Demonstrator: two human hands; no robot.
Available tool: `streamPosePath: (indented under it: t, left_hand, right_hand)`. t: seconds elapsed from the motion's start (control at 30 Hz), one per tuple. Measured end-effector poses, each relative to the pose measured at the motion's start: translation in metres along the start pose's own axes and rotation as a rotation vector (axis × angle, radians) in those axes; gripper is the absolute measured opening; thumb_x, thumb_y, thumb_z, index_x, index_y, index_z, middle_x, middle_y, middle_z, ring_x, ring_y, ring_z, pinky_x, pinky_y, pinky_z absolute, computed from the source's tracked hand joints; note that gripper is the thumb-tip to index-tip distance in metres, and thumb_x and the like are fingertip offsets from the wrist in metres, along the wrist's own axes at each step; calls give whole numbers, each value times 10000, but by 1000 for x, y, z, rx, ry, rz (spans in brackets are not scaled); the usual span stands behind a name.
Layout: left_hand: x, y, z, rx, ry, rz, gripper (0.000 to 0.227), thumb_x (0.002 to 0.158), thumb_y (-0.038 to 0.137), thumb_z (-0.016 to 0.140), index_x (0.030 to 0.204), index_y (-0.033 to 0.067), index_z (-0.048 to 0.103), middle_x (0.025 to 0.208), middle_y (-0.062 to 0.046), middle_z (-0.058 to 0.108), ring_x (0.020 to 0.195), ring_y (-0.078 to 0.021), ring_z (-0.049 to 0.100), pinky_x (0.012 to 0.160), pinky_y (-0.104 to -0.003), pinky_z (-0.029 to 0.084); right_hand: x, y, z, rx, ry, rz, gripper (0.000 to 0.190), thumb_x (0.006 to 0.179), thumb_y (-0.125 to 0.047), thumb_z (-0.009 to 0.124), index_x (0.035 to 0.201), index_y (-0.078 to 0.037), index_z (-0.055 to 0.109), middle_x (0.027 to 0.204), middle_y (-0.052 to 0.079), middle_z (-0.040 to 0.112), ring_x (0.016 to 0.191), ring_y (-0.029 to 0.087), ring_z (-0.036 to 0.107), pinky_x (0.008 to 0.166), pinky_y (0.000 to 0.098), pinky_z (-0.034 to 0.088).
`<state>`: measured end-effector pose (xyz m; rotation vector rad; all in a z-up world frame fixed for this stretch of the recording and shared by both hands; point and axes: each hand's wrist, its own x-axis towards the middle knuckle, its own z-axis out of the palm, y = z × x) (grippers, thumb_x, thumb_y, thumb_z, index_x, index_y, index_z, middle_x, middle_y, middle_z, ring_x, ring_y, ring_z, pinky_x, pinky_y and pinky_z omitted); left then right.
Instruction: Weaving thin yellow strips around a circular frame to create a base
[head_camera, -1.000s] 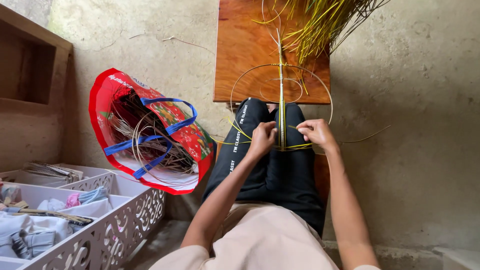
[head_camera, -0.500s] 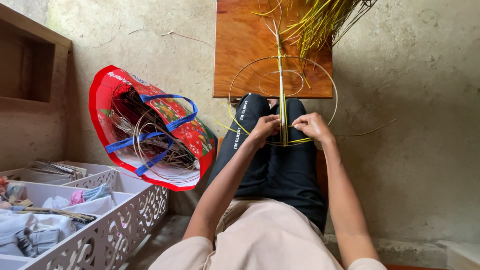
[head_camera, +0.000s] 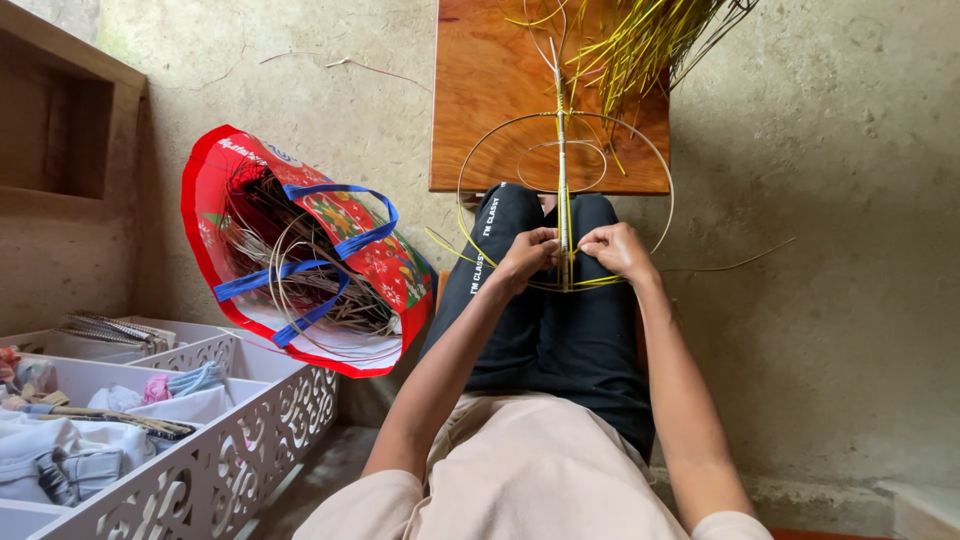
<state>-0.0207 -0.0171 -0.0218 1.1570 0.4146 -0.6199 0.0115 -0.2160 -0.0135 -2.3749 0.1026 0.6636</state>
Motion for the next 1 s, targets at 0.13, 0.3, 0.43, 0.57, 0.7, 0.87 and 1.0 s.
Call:
streamPosePath:
  t: [0.13, 0.3, 0.43, 0.57, 0.7, 0.87, 1.0]
  left_hand:
    - [19, -19, -10, 26, -11, 17, 323, 953, 125, 658, 1257, 17, 678, 814, -81, 687, 724, -139, 701, 678, -282, 597]
    - [2, -7, -11, 27, -17, 13, 333, 945, 108, 648, 1267, 25, 676, 847, -95, 714, 743, -145, 717, 707, -282, 610]
    - [-4, -3, -12, 23, -16, 4, 346, 938, 117, 661, 1269, 17, 674, 867, -105, 725, 758, -149, 726, 715, -286, 615]
    - [1, -7, -19, 78, -38, 27, 424, 859, 92, 795, 1247, -37, 683, 902, -145, 743, 773, -162, 713, 729, -294, 616]
    - [1, -11, -19, 72, -36, 35, 411, 802, 34, 851, 1182, -47, 717, 902, -159, 759, 759, -171, 712, 690, -299, 632]
    - [-1, -9, -21, 69, -19, 13, 343, 775, -28, 834, 1105, -55, 742, 851, -182, 760, 702, -192, 736, 654, -287, 648]
    - [-9, 2, -17, 89, -9, -27, 251, 779, -57, 815, 1013, -99, 736, 808, -232, 735, 678, -267, 753, 630, -308, 659]
  right_hand:
    - [3, 3, 9, 15, 31, -7, 195, 775, -268, 803, 963, -306, 837, 692, 50, 742, 773, 218, 729, 687, 374, 573]
    - [-3, -5, 8, 53, -13, -38, 201, 779, -246, 797, 974, -258, 846, 712, 92, 752, 768, 230, 725, 682, 376, 562]
    - [-6, -9, 9, 72, -32, -47, 197, 781, -245, 796, 971, -252, 846, 715, 98, 753, 761, 221, 719, 685, 377, 557]
    - [-12, -16, 9, 168, -85, -53, 184, 788, -222, 775, 957, -220, 847, 666, 51, 739, 686, 119, 629, 628, 314, 515]
    - [-20, -23, 6, 250, -112, -45, 162, 798, -193, 766, 943, -180, 838, 556, 11, 672, 566, 71, 584, 535, 222, 459]
    - [-27, -18, 8, 304, -106, -37, 129, 801, -203, 780, 913, -167, 833, 515, 18, 639, 518, 69, 560, 498, 229, 443]
    - [-47, -40, -3, 375, -78, -2, 124, 816, -200, 751, 870, -109, 815, 474, 33, 614, 376, 87, 524, 406, 199, 413]
